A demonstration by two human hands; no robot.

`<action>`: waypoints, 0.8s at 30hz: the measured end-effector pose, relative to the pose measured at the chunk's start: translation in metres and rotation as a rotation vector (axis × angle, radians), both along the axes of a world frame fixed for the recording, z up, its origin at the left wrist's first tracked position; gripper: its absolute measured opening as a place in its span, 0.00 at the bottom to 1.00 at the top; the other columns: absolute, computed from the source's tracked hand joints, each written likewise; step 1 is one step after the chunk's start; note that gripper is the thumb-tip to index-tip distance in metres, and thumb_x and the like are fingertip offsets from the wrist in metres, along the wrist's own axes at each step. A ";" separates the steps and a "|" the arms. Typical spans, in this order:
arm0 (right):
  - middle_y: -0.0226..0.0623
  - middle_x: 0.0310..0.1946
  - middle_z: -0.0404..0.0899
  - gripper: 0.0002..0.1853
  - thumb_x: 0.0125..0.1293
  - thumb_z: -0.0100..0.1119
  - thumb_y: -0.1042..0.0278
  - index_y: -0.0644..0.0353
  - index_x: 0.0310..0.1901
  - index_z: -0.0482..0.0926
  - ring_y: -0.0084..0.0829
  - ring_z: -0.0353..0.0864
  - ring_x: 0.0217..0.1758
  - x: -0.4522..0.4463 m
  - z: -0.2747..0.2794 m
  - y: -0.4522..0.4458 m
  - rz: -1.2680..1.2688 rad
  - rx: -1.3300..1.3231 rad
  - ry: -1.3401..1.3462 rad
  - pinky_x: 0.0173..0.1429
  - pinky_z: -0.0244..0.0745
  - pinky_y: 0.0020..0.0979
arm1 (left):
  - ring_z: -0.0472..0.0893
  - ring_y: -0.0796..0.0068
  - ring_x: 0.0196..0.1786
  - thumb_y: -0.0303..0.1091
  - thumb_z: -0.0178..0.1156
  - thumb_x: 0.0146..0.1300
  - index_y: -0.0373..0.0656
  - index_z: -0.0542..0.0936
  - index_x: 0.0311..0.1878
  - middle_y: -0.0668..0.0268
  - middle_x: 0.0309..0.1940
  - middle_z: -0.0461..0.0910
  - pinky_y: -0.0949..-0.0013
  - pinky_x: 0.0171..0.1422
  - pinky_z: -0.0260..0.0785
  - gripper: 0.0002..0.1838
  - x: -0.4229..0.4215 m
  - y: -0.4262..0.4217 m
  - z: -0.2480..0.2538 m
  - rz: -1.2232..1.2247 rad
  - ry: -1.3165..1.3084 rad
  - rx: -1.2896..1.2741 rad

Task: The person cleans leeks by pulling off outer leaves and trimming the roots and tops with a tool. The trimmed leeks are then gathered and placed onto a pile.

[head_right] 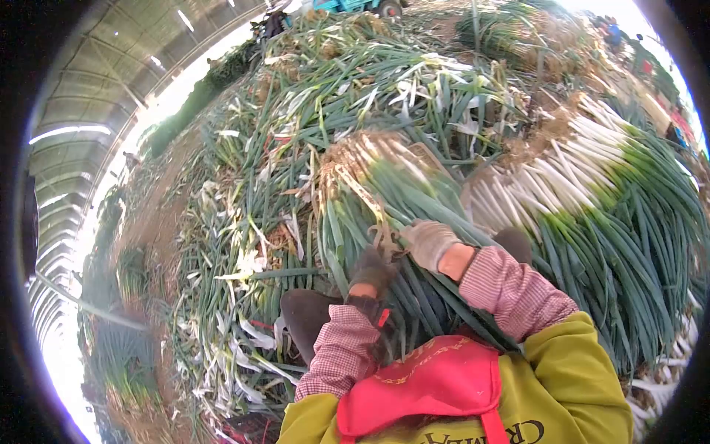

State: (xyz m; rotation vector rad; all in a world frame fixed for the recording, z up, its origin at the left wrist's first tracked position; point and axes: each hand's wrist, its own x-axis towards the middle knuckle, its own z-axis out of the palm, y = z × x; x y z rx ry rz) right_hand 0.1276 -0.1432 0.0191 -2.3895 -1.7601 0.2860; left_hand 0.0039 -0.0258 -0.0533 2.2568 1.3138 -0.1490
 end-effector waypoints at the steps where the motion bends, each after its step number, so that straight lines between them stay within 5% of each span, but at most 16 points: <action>1: 0.47 0.44 0.78 0.18 0.58 0.55 0.66 0.54 0.52 0.76 0.46 0.79 0.49 0.000 -0.012 0.015 0.026 -0.059 -0.001 0.52 0.73 0.42 | 0.76 0.50 0.57 0.53 0.58 0.57 0.45 0.69 0.60 0.49 0.52 0.77 0.57 0.62 0.67 0.32 -0.002 0.006 -0.010 0.002 -0.052 -0.033; 4: 0.46 0.47 0.76 0.15 0.58 0.56 0.63 0.54 0.47 0.77 0.47 0.78 0.50 0.002 -0.053 0.057 0.017 -0.248 -0.026 0.52 0.73 0.42 | 0.76 0.49 0.57 0.55 0.56 0.58 0.44 0.68 0.59 0.48 0.52 0.77 0.55 0.61 0.66 0.32 -0.025 0.009 0.001 0.048 -0.158 -0.103; 8: 0.46 0.47 0.76 0.19 0.54 0.62 0.59 0.55 0.47 0.76 0.48 0.77 0.51 0.005 -0.104 0.068 -0.070 0.023 -0.084 0.53 0.72 0.44 | 0.78 0.47 0.53 0.56 0.56 0.57 0.43 0.69 0.56 0.48 0.49 0.79 0.53 0.58 0.68 0.31 -0.072 -0.004 -0.031 -0.102 -0.110 -0.008; 12: 0.45 0.49 0.76 0.14 0.61 0.50 0.68 0.54 0.49 0.76 0.45 0.77 0.54 0.003 -0.080 0.070 -0.082 -0.064 -0.044 0.54 0.73 0.42 | 0.79 0.47 0.51 0.56 0.58 0.56 0.41 0.71 0.54 0.48 0.45 0.80 0.54 0.57 0.69 0.31 -0.082 -0.042 0.045 -0.107 -0.019 -0.177; 18: 0.48 0.48 0.78 0.13 0.62 0.50 0.67 0.58 0.48 0.77 0.47 0.79 0.51 0.002 -0.077 0.070 -0.160 -0.058 0.041 0.53 0.74 0.43 | 0.80 0.48 0.50 0.55 0.59 0.55 0.40 0.72 0.54 0.48 0.44 0.81 0.55 0.56 0.69 0.31 -0.074 -0.036 0.037 -0.121 0.030 -0.201; 21: 0.49 0.44 0.79 0.20 0.56 0.61 0.56 0.58 0.46 0.74 0.47 0.79 0.49 0.009 -0.106 0.079 -0.253 -0.035 0.122 0.52 0.74 0.43 | 0.80 0.47 0.51 0.54 0.59 0.55 0.39 0.72 0.53 0.47 0.44 0.81 0.55 0.56 0.70 0.31 -0.069 -0.034 0.050 -0.151 0.057 -0.196; 24: 0.51 0.41 0.81 0.20 0.57 0.61 0.55 0.60 0.45 0.74 0.47 0.81 0.47 0.007 -0.105 0.084 -0.278 -0.088 0.164 0.51 0.74 0.42 | 0.80 0.48 0.51 0.54 0.59 0.55 0.39 0.73 0.53 0.47 0.45 0.80 0.56 0.57 0.70 0.30 -0.062 -0.020 0.041 -0.113 0.054 -0.207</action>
